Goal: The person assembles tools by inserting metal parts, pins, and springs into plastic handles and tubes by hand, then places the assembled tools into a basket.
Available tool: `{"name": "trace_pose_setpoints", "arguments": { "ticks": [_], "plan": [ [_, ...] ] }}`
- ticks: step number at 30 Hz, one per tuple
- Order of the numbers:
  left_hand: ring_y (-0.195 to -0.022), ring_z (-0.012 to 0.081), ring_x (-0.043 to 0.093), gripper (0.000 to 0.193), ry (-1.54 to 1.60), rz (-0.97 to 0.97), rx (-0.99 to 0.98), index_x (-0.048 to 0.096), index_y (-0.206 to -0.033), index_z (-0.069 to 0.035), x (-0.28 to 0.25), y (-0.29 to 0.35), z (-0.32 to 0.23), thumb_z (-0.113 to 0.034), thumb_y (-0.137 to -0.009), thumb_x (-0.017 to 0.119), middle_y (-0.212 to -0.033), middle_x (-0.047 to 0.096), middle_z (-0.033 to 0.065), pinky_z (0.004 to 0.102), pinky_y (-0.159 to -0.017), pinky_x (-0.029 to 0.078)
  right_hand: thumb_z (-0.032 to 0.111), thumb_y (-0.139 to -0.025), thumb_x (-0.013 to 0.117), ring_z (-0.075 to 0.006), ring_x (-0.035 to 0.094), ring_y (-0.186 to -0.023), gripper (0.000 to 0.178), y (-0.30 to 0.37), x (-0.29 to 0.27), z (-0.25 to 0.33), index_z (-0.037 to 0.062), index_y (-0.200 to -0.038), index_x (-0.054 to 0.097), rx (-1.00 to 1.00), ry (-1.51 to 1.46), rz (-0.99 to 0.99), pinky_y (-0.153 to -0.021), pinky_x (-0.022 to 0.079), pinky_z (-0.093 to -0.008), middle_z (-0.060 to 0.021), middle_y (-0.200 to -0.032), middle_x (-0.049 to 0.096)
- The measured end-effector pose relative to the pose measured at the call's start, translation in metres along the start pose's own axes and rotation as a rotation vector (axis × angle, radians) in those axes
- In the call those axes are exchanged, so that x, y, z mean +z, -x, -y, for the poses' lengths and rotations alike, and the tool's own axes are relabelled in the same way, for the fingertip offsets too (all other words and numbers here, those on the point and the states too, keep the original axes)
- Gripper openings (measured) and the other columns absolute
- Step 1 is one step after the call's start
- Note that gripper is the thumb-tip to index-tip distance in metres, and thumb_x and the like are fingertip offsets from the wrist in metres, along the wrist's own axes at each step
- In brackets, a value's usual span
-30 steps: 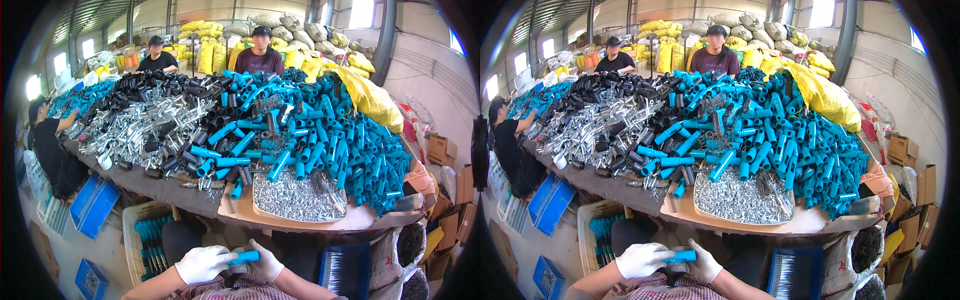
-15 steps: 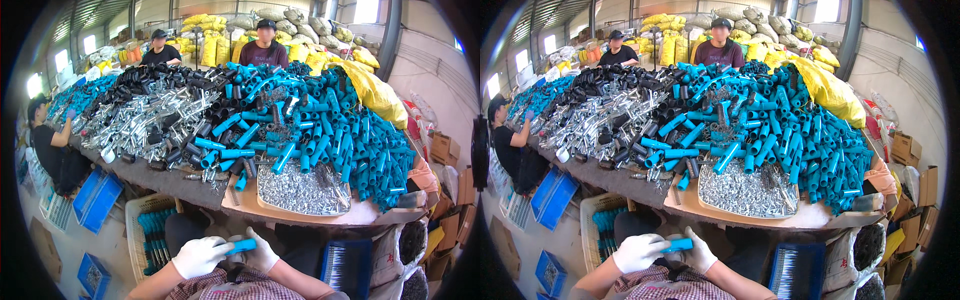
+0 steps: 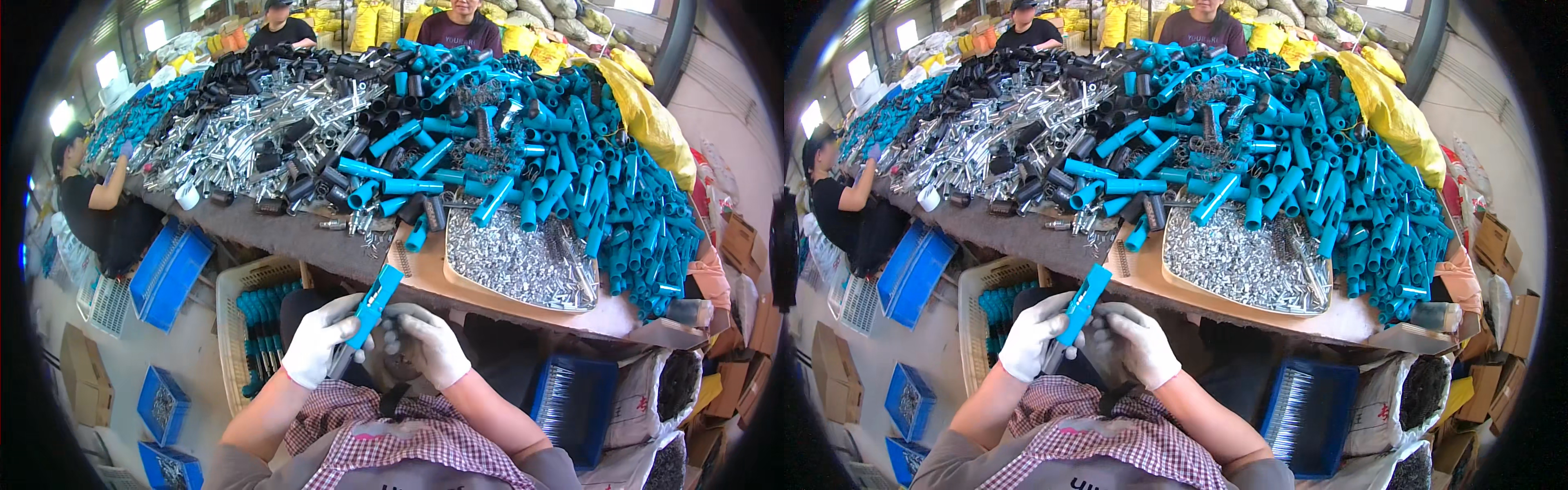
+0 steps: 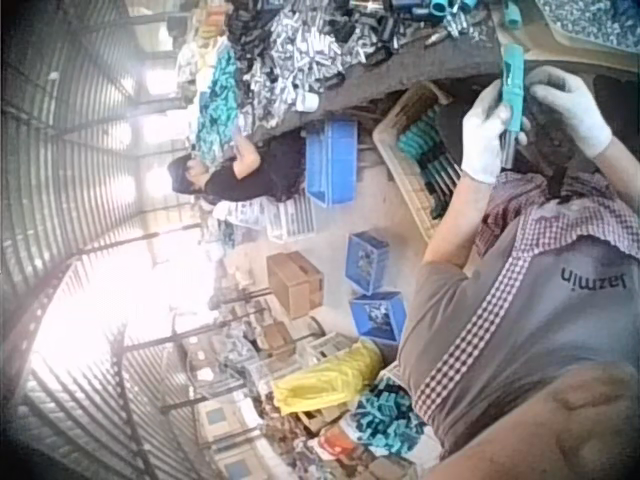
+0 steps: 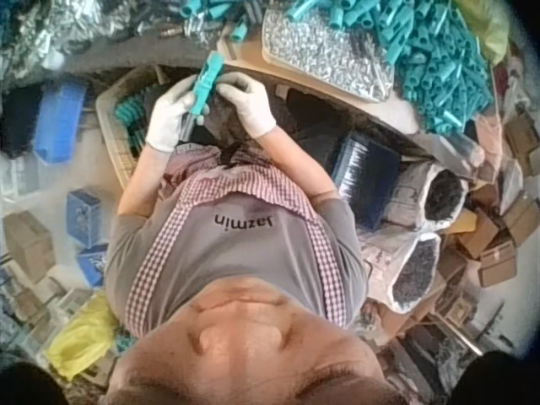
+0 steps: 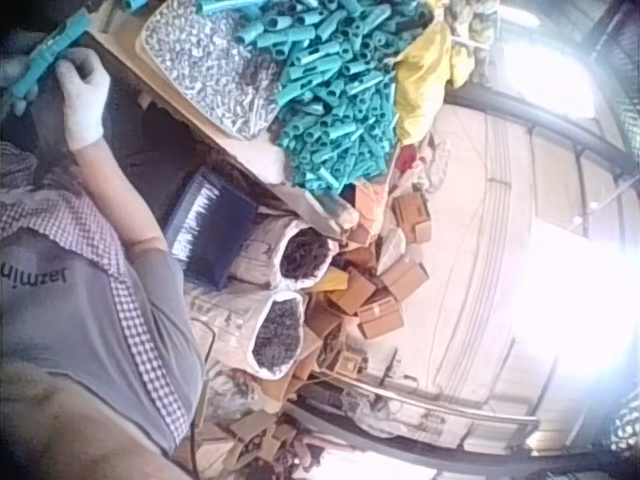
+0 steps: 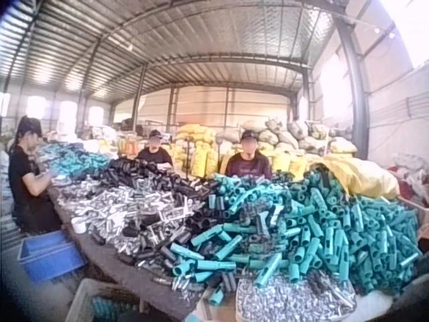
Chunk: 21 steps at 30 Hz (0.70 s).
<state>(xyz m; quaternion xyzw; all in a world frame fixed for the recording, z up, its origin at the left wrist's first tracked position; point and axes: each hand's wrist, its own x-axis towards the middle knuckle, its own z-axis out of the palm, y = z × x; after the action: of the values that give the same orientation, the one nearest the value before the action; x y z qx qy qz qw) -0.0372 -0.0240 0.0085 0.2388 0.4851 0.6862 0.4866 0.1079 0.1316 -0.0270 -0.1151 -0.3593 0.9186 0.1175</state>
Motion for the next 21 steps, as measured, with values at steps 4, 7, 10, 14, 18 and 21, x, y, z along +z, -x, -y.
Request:
{"name": "trace_pose_setpoints", "arguments": {
  "ticks": [4,7,10,14,18,21],
  "plan": [
    [-0.083,0.0185,0.067,0.074,0.026,-0.029,-0.027,0.044,-0.142,0.011,0.000,0.001,0.004,-0.034,-0.090,0.073,-0.111,0.063,0.0137,0.0272,-0.063,0.057,0.012,-0.097,0.061,-0.0131,0.063,-0.094,0.025,-0.006,0.012,-0.001,-0.0035,-0.116,0.066,-0.152,0.323,-0.146,-0.084,0.051,-0.0283,-0.0075,-0.105,0.068],
    [-0.083,0.0171,0.066,0.060,-0.125,-0.074,0.076,0.047,-0.141,0.008,0.004,0.001,0.006,-0.020,-0.093,0.068,-0.111,0.064,0.0118,0.0274,-0.066,0.055,0.012,-0.092,0.067,-0.0112,0.064,-0.087,0.020,-0.009,0.017,-0.002,-0.0025,-0.106,0.070,-0.277,0.619,-0.260,-0.080,0.052,-0.0270,-0.0064,-0.096,0.071],
    [-0.082,0.0127,0.064,0.049,-0.373,-0.191,0.142,0.052,-0.138,0.005,0.015,-0.007,0.012,-0.005,-0.091,0.062,-0.104,0.066,0.0099,0.0257,-0.066,0.053,0.011,-0.087,0.072,-0.0102,0.065,-0.080,0.017,-0.012,0.015,-0.003,-0.0030,-0.097,0.073,-0.343,0.732,-0.376,-0.077,0.053,-0.0267,-0.0070,-0.088,0.073],
    [-0.101,0.0259,0.070,0.049,-0.785,-0.369,0.263,0.061,-0.131,-0.001,0.008,-0.007,0.037,-0.005,-0.083,0.070,-0.115,0.071,0.0164,0.0339,-0.089,0.055,0.011,-0.088,0.072,-0.0087,0.063,-0.078,0.016,-0.013,0.015,-0.009,-0.0038,-0.095,0.073,-0.395,0.705,-0.399,-0.073,0.052,-0.0259,-0.0056,-0.085,0.072],
    [-0.104,0.0329,0.070,0.048,-0.769,-0.373,0.356,0.064,-0.126,-0.002,0.015,-0.010,0.044,-0.005,-0.079,0.074,-0.115,0.069,0.0194,0.0368,-0.092,0.054,0.013,-0.090,0.071,-0.0088,0.062,-0.081,0.019,-0.010,0.009,-0.013,-0.0040,-0.097,0.073,-0.349,0.593,-0.421,-0.075,0.052,-0.0261,-0.0040,-0.088,0.071],
    [-0.099,0.0330,0.070,0.048,-0.929,-0.343,0.537,0.064,-0.125,-0.003,0.028,-0.007,0.031,-0.005,-0.079,0.075,-0.110,0.069,0.0193,0.0370,-0.088,0.055,0.014,-0.091,0.071,-0.0082,0.061,-0.082,0.019,-0.009,0.003,-0.013,-0.0037,-0.098,0.073,-0.328,0.539,-0.429,-0.075,0.050,-0.0253,-0.0043,-0.089,0.070]
  ]
}}
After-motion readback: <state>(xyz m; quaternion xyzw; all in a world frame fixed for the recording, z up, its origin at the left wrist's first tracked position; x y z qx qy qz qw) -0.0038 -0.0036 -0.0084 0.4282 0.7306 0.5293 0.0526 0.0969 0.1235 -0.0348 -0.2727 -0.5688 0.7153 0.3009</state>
